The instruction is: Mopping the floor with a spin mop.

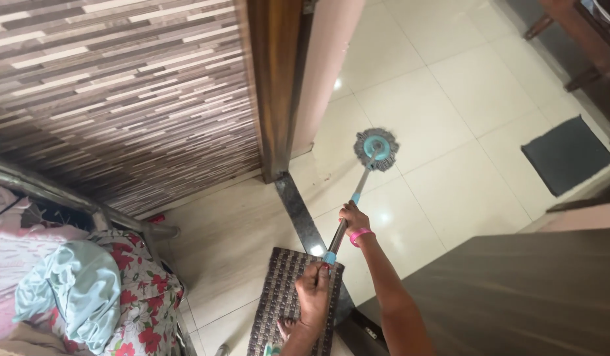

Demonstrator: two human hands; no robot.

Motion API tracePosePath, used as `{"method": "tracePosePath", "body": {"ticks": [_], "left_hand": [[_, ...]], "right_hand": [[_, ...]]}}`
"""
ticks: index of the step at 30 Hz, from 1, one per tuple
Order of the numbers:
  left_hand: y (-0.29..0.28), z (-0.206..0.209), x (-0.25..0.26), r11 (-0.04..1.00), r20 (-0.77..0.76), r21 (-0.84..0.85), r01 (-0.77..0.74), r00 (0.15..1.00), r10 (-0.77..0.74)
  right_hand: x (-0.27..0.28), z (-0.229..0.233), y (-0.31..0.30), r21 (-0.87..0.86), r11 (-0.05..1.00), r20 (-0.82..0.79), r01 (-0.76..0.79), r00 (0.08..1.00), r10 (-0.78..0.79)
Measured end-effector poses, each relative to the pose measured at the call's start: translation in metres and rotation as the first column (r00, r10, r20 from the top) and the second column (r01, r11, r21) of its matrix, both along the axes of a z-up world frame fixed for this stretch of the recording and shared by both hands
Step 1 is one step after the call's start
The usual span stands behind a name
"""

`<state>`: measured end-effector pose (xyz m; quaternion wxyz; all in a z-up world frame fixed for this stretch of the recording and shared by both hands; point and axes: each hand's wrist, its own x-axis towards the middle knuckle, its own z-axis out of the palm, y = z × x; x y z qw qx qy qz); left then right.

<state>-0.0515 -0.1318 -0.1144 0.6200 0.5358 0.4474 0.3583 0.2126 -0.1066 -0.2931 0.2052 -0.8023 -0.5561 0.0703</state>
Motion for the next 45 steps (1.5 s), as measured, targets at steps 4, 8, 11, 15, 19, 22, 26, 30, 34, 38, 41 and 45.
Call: {"method": "tracePosePath", "body": {"ticks": [4, 8, 11, 15, 19, 22, 26, 30, 34, 38, 41, 45], "left_hand": [[-0.015, -0.027, -0.005, 0.996, -0.144, -0.088, -0.008, 0.990, -0.004], [-0.041, 0.005, -0.050, 0.994, -0.004, -0.001, -0.110, 0.994, 0.110], [-0.042, 0.027, -0.088, 0.996, -0.084, -0.024, -0.091, 0.993, 0.089], [-0.044, 0.061, -0.152, 0.982, -0.146, -0.131, -0.137, 0.982, 0.117], [-0.071, 0.090, -0.242, 0.967, 0.025, -0.211, -0.143, 0.988, 0.151], [-0.102, 0.082, -0.322, 0.981, 0.060, -0.086, -0.175, 0.982, 0.181], [-0.137, 0.126, -0.421, 0.970, 0.024, -0.082, -0.229, 0.972, 0.232], [-0.155, 0.181, -0.486, 0.944, 0.059, 0.037, -0.327, 0.944, 0.324], [-0.168, 0.208, -0.516, 0.920, 0.112, -0.058, -0.388, 0.913, 0.393], [-0.182, 0.196, -0.523, 0.918, 0.133, -0.029, -0.396, 0.908, 0.396], [-0.179, 0.181, -0.526, 0.908, 0.114, -0.049, -0.417, 0.900, 0.420], [-0.171, 0.150, -0.530, 0.890, 0.132, -0.137, -0.434, 0.883, 0.451]], "right_hand": [[-0.006, -0.008, 0.025, -0.166, 0.983, -0.012, -0.082, 0.997, 0.081], [-0.047, -0.011, 0.015, -0.203, 0.945, 0.055, -0.255, 0.961, 0.271], [-0.085, 0.005, 0.012, -0.228, 0.920, 0.072, -0.320, 0.936, 0.343], [-0.161, 0.051, 0.005, -0.285, 0.896, -0.002, -0.341, 0.935, 0.355], [-0.246, 0.037, -0.018, -0.150, 0.902, 0.105, -0.405, 0.901, 0.421], [-0.330, 0.038, -0.041, -0.060, 0.898, 0.005, -0.436, 0.899, 0.437], [-0.442, 0.035, -0.064, -0.220, 0.893, -0.035, -0.391, 0.919, 0.394], [-0.530, 0.103, -0.075, -0.167, 0.830, -0.102, -0.532, 0.847, 0.522], [-0.570, 0.112, -0.086, -0.206, 0.807, -0.069, -0.553, 0.831, 0.551], [-0.578, 0.118, -0.103, -0.319, 0.812, -0.068, -0.489, 0.866, 0.495], [-0.574, 0.100, -0.107, -0.275, 0.848, -0.050, -0.454, 0.887, 0.459], [-0.571, 0.095, -0.104, -0.258, 0.862, -0.033, -0.437, 0.895, 0.444]]}}
